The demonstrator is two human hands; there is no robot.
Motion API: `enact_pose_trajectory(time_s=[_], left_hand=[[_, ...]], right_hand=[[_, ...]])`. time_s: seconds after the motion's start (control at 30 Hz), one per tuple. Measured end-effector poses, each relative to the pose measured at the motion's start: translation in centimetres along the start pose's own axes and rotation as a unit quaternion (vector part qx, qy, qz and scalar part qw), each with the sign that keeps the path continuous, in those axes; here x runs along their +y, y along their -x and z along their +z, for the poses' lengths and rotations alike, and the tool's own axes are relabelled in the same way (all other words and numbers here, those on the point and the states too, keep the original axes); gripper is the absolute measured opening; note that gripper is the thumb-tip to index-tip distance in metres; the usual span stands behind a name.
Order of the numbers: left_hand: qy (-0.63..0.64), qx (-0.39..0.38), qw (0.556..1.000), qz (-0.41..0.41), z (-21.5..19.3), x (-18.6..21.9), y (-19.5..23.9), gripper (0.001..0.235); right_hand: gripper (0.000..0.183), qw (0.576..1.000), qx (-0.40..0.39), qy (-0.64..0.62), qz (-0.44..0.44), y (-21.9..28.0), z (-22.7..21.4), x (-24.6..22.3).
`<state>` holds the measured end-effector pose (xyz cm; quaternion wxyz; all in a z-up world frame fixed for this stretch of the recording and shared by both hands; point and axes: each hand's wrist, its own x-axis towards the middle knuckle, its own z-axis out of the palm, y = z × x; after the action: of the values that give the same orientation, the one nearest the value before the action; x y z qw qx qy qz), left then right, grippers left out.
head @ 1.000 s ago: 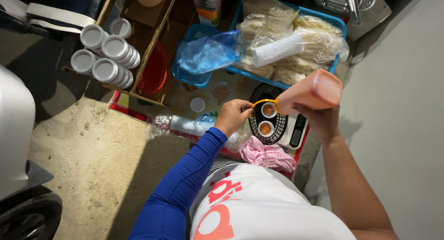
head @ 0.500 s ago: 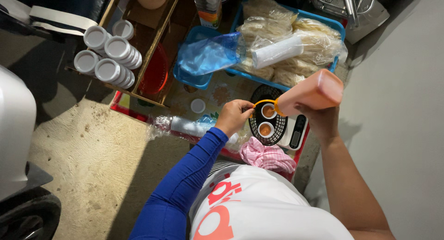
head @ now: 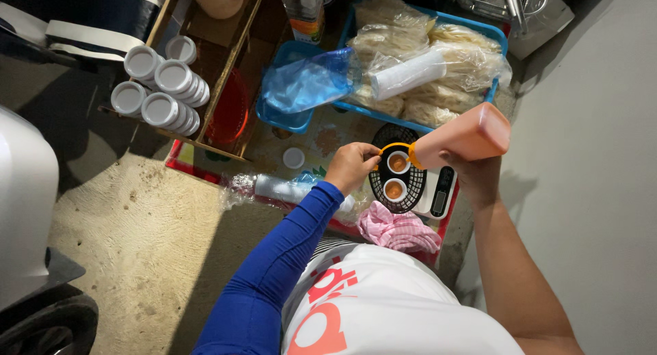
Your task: The person prepares sauce cups by taking small plastic lids from a stack, placing them on containers, and pouring liquid from a squeeze bottle into the cups.
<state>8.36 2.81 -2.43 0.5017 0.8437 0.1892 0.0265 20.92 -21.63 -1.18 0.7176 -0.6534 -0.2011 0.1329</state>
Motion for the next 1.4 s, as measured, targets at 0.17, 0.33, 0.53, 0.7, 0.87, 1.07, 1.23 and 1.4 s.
enact_pose_trajectory(time_s=[0.17,0.33,0.53,0.7,0.87,1.07,1.23,1.4], left_hand=[[-0.004,0.002,1.0,0.016,-0.1,0.0,-0.1,0.022],[-0.004,-0.007,1.0,0.01,-0.2,-0.1,-0.4,0.021],[0.013,-0.011,1.0,0.002,-0.1,-0.6,-0.6,0.021],[-0.001,-0.005,1.0,0.016,-0.2,-0.9,-0.9,0.021],[0.006,-0.016,1.0,0.011,0.0,-0.7,-1.0,0.021],[0.022,-0.025,0.999,0.012,0.0,0.2,-1.2,0.021],[0.015,-0.035,0.999,0.032,-0.1,1.4,-1.8,0.022],[0.017,-0.073,0.995,0.059,-0.2,2.6,-2.8,0.024]], right_hand=[[0.066,0.999,0.01,-0.045,-0.004,0.3,0.4,0.4],[0.064,1.0,0.009,-0.027,-0.002,0.3,0.4,0.7],[0.062,1.0,0.012,-0.002,0.009,0.4,0.4,1.0],[0.065,0.999,0.024,0.021,-0.004,0.2,0.5,1.2],[0.064,0.999,0.05,-0.015,0.006,0.3,0.5,1.7],[0.063,0.987,0.066,-0.143,0.029,0.8,-0.4,3.5],[0.057,0.959,0.129,-0.235,0.094,0.9,-1.1,5.2],[0.062,0.94,0.143,-0.276,0.14,1.5,-1.0,5.5]])
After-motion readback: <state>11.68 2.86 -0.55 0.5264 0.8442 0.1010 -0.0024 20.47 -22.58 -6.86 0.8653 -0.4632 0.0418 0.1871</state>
